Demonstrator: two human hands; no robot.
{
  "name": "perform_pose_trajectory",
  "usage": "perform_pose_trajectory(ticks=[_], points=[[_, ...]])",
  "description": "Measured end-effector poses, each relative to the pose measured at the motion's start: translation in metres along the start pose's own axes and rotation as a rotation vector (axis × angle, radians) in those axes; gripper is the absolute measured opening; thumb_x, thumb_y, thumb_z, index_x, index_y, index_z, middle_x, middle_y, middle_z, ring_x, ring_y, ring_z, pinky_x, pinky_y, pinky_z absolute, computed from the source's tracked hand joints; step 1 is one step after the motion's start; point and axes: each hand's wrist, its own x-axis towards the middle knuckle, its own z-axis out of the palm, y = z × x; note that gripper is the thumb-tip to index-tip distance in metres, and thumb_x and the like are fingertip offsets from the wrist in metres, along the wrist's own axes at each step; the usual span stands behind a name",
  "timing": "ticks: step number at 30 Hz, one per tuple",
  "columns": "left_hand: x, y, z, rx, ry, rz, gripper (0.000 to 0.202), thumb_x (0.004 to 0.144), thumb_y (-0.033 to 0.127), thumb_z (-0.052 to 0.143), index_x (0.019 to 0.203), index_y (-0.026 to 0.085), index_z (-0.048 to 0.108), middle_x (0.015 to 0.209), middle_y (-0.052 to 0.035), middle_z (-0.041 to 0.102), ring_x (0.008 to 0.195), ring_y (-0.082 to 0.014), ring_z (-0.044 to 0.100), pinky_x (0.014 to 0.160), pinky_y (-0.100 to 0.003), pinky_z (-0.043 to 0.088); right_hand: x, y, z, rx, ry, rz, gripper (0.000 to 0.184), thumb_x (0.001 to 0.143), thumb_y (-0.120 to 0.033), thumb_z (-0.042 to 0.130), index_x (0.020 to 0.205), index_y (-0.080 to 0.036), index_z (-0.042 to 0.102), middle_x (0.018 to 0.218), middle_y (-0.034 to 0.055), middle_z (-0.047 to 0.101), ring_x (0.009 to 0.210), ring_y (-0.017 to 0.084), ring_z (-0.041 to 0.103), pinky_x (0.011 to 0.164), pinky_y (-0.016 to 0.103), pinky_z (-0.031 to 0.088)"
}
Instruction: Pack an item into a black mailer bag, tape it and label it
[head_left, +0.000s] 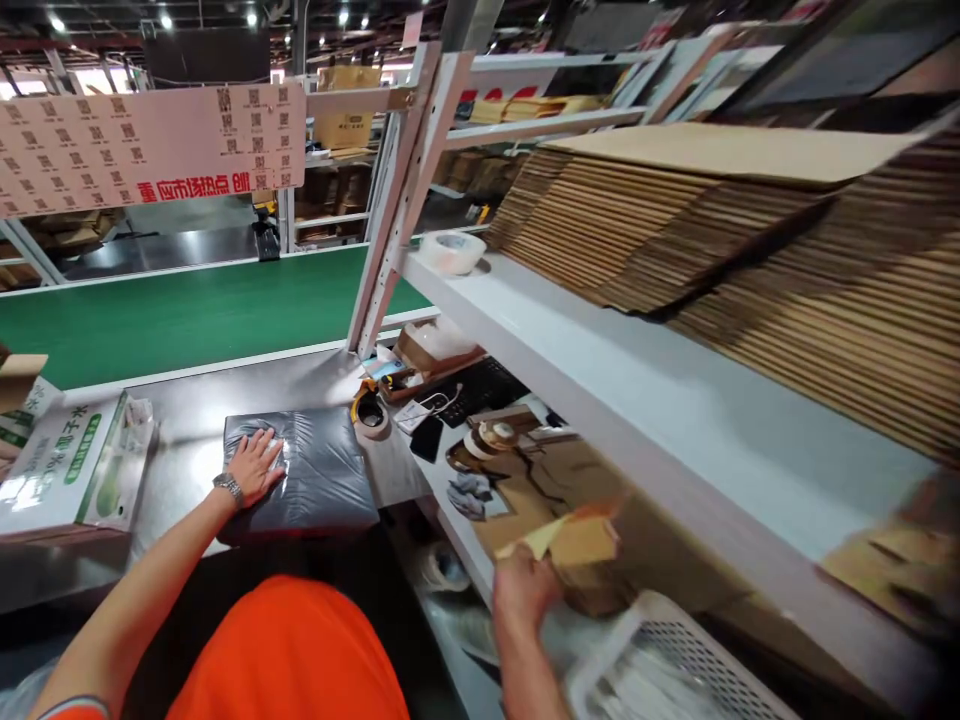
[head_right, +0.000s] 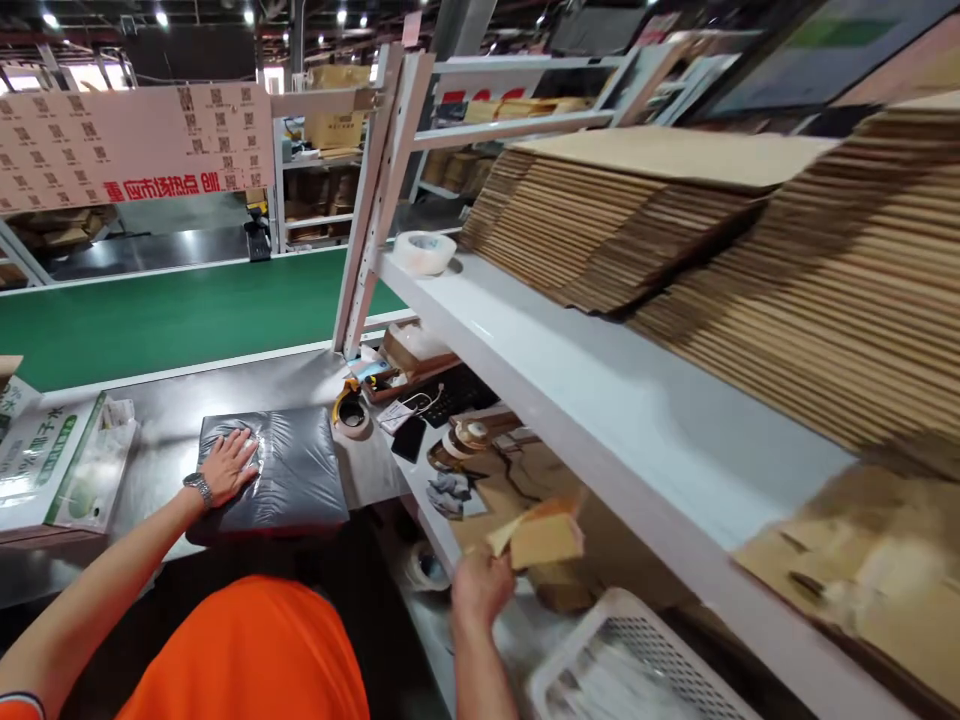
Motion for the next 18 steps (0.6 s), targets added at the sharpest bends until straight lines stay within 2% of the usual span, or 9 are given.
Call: perform_pose_trajectory(ticks=[2,4,5,7,9,11,13,16,18], points=[[0.001,0.010,-0.011,-0.010,0.019,-0.019,0.064,0.109,0.047,0.049,0.167,0.018,0.051,0.179,-0.0202,0.040,0.166,-0.0430,0.036,0.131,-0.069,0.033,-0.025,-0.021,0.006,0.039,-0.048,-0.094,0.064,0.096,-0.048,0.040,0.132,-0.007,0.075,0.108,0.0294,0.079,0.115,0.049,0.075,0.102,0.072,0.060],[0.002,0.025,-0.029,-0.021,0.088,-0.001,0.063,0.108,0.042,0.053,0.165,0.016,0.051,0.177,-0.0226,0.042,0.165,-0.0430,0.038,0.131,-0.069,0.034,-0.053,-0.044,0.014,0.130,-0.128,-0.428,0.058,0.099,-0.035,0.044,0.147,-0.014,0.068,0.133,0.0233,0.077,0.133,0.041,0.071,0.114,0.066,0.058],[0.001,0.034,-0.039,-0.026,0.125,0.045,0.062,0.107,0.037,0.054,0.164,0.014,0.052,0.177,-0.0231,0.043,0.165,-0.0423,0.038,0.132,-0.069,0.033,-0.066,-0.055,0.018,0.174,-0.165,-0.650,0.061,0.099,-0.024,0.043,0.157,-0.018,0.060,0.150,0.0192,0.071,0.145,0.037,0.064,0.122,0.064,0.054],[-0.002,0.052,-0.061,-0.030,0.164,0.196,0.054,0.105,0.026,0.053,0.158,0.014,0.059,0.174,-0.0225,0.048,0.166,-0.0399,0.037,0.136,-0.069,0.026,-0.087,-0.076,0.027,0.207,-0.214,-1.050,0.082,0.094,-0.004,0.038,0.173,-0.026,0.039,0.172,0.0117,0.052,0.161,0.031,0.048,0.131,0.064,0.046],[-0.006,0.065,-0.081,-0.048,0.163,0.319,0.047,0.104,0.017,0.048,0.146,0.015,0.069,0.164,-0.0218,0.059,0.164,-0.0381,0.040,0.137,-0.069,0.021,-0.099,-0.090,0.036,0.163,-0.231,-1.257,0.100,0.086,0.007,0.034,0.178,-0.031,0.024,0.179,0.0084,0.041,0.166,0.030,0.038,0.133,0.065,0.043],[-0.011,0.072,-0.096,-0.115,0.164,0.350,0.041,0.103,0.014,0.047,0.131,0.016,0.077,0.151,-0.0217,0.069,0.160,-0.0376,0.045,0.138,-0.070,0.018,-0.103,-0.096,0.046,0.116,-0.256,-1.357,0.109,0.080,0.012,0.033,0.179,-0.031,0.019,0.180,0.0087,0.039,0.167,0.030,0.035,0.131,0.067,0.045],[-0.017,0.072,-0.103,-0.277,0.175,0.318,0.032,0.099,0.013,0.053,0.115,0.017,0.080,0.143,-0.0207,0.073,0.157,-0.0383,0.048,0.138,-0.068,0.017,-0.104,-0.098,0.052,0.098,-0.291,-1.410,0.111,0.077,0.013,0.034,0.179,-0.030,0.018,0.179,0.0096,0.040,0.167,0.031,0.036,0.130,0.068,0.046],[-0.026,0.065,-0.102,-0.769,0.203,0.082,0.014,0.088,0.013,0.066,0.085,0.021,0.077,0.121,-0.0173,0.080,0.142,-0.0380,0.060,0.136,-0.061,0.026,-0.106,-0.097,0.054,0.120,-0.324,-1.446,0.114,0.074,0.013,0.037,0.178,-0.028,0.021,0.179,0.0104,0.039,0.167,0.033,0.034,0.130,0.071,0.044],[-0.029,0.060,-0.098,-1.046,0.234,-0.106,0.010,0.089,0.019,0.066,0.082,0.022,0.073,0.101,-0.0130,0.080,0.119,-0.0335,0.072,0.123,-0.055,0.045,-0.110,-0.101,0.051,0.149,-0.318,-1.467,0.114,0.073,0.013,0.039,0.178,-0.027,0.022,0.180,0.0104,0.037,0.168,0.035,0.032,0.130,0.072,0.043]])
